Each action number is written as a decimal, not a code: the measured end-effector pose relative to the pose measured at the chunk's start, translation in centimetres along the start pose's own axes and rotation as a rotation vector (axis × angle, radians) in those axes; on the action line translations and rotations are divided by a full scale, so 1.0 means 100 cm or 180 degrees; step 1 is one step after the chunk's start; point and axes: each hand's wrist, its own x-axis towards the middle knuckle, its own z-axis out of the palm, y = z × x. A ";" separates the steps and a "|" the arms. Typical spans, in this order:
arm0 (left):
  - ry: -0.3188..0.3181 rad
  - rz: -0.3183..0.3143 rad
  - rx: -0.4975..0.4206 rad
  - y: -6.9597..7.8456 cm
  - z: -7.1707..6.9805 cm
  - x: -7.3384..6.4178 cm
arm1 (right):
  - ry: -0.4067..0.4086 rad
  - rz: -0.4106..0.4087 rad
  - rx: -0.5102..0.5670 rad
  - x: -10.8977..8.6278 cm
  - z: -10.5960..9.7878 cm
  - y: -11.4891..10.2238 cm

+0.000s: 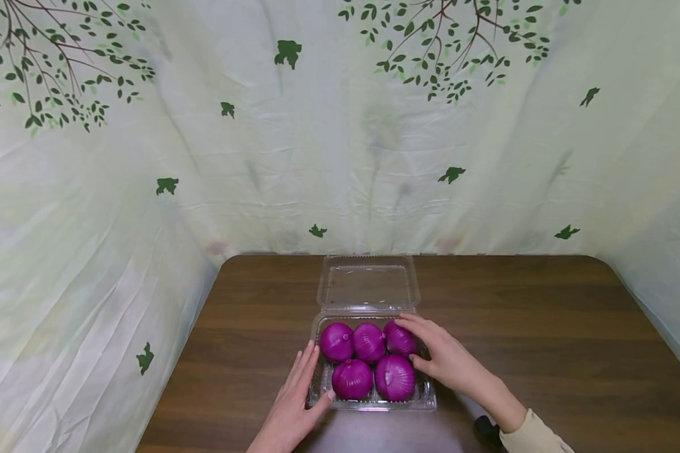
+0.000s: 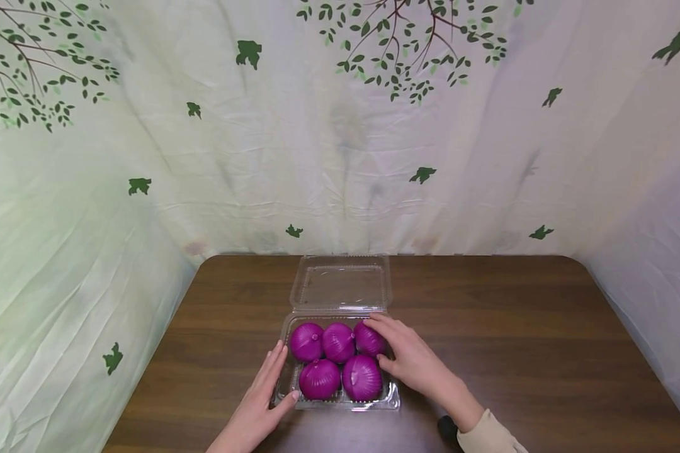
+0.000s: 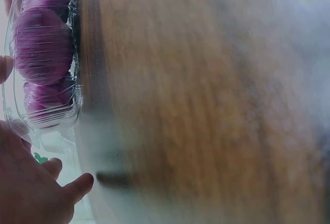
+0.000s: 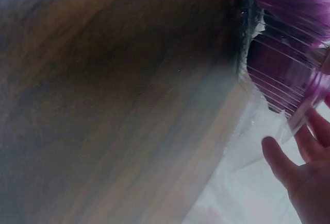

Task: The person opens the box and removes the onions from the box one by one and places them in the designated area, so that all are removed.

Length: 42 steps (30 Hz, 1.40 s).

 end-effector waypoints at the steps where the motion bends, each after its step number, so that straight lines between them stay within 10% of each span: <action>1: -0.0002 0.0002 0.0003 0.000 0.000 0.000 | -0.0042 -0.0005 -0.0019 0.001 0.001 0.001; 13: -0.0004 0.0013 -0.0047 0.000 0.001 0.000 | -0.0242 0.0034 -0.0014 0.011 0.001 0.007; 42: 0.0030 0.0002 0.0025 0.003 0.001 0.000 | 0.0327 -0.0088 -0.0070 0.012 0.004 0.008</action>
